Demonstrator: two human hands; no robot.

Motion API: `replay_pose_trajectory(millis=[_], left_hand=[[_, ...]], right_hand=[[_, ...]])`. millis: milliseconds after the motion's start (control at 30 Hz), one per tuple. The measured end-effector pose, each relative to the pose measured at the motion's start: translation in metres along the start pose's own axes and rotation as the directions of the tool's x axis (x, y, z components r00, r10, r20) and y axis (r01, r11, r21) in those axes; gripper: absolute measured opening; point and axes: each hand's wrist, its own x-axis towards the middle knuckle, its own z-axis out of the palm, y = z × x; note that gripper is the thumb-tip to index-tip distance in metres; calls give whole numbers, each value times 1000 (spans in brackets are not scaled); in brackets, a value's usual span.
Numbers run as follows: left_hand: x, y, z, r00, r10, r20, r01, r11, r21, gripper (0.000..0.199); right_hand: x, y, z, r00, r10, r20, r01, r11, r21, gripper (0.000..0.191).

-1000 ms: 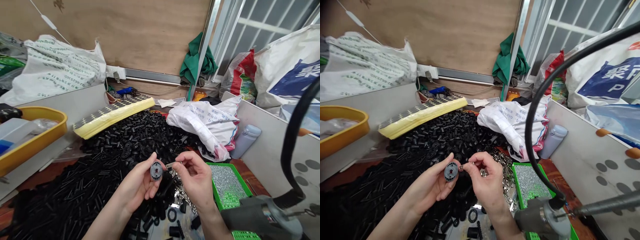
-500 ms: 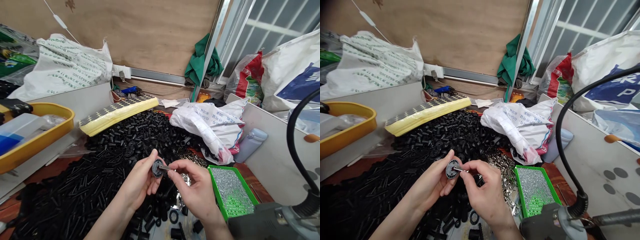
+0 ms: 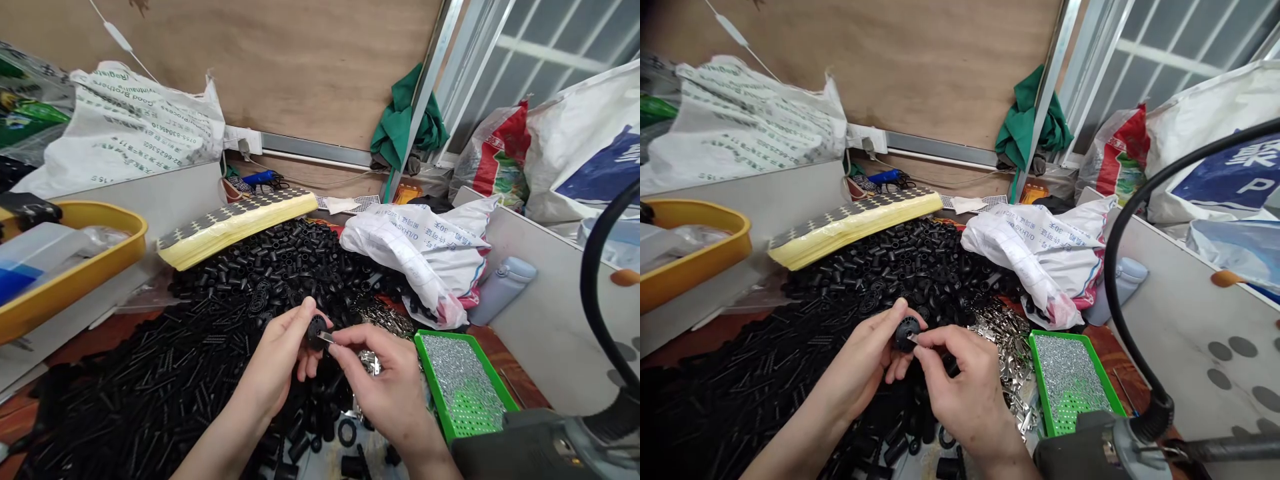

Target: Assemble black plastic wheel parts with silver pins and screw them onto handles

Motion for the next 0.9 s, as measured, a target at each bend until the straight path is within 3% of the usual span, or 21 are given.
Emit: replay_pose_trajectory(millis=[200,467,567,767,900], left_hand=[[0,-1,2,999,47,13,-48,994,97,39],[4,-5,3,1000,-11,28,10,999,47,39],[5,-8,3,998,-47,41,46,998,30,41],[7,-10,1,994,-94,55,96,994,-44,39],[9,-11,1,992,-107,69,111,993,-51,39]], right_hand=[[-1,8,4,998,-40,42,42,998,-51,12],[2,15,7,997,-78,-14,76,995,-70,16],[3,16,8,1000,-14,-14,13,999,-43,16],[4,13,0,992,31,120,-27,999,-37,20],[5,13,-1,989,108,101,-106,994,-24,18]])
